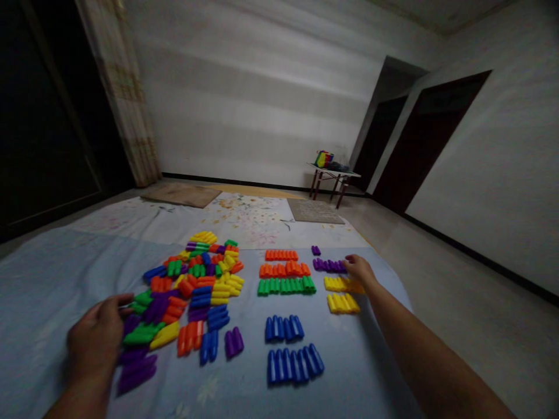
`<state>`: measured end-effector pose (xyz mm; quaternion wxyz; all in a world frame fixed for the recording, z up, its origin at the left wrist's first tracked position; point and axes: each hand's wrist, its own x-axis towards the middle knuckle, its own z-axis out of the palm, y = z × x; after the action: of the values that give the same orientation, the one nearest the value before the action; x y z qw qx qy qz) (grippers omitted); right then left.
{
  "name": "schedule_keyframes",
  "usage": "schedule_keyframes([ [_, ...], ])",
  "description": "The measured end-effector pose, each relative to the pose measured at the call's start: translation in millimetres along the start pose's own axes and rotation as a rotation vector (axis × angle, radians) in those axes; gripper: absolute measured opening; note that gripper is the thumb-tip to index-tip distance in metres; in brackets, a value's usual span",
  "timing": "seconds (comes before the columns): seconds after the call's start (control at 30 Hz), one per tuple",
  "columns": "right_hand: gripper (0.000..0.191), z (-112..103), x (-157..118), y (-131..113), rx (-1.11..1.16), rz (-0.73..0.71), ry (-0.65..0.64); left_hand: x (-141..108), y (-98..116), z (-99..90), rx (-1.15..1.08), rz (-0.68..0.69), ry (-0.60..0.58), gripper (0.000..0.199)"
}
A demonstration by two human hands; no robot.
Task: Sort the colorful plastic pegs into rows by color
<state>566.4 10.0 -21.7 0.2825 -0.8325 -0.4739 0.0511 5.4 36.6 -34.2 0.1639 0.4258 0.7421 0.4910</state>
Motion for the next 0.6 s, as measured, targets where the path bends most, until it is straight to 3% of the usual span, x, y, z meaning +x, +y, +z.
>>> schedule_keyframes([
  [0.1,0.036,3.9,-6.0,-29.7,0.012,-0.123,0.001,-5.7,11.3,-2.7,-0.059,-0.092,-0.041,0.035],
  [0.2,0.031,19.4,-24.5,-76.5,0.055,-0.281,-0.058,-6.7,11.0,-2.6,-0.097,-0.109,-0.052,0.035],
  [0.33,0.025,42.8,-70.7,-149.1,0.181,-0.654,-0.248,-7.3,8.5,-2.1,-0.120,-0.084,-0.038,0.033],
  [0.4,0.026,51.2,-94.5,-180.8,0.197,-0.759,-0.335,-8.3,9.6,-2.6,-0.122,-0.072,-0.042,0.032],
  [0.5,0.029,62.2,-119.6,-214.9,0.170,-0.853,-0.423,-9.4,11.4,-3.6,-0.100,-0.043,-0.054,0.031],
  [0.6,0.031,75.0,-130.2,-233.1,0.132,-0.846,-0.453,-8.7,10.1,-4.0,-0.083,-0.043,-0.076,0.031],
])
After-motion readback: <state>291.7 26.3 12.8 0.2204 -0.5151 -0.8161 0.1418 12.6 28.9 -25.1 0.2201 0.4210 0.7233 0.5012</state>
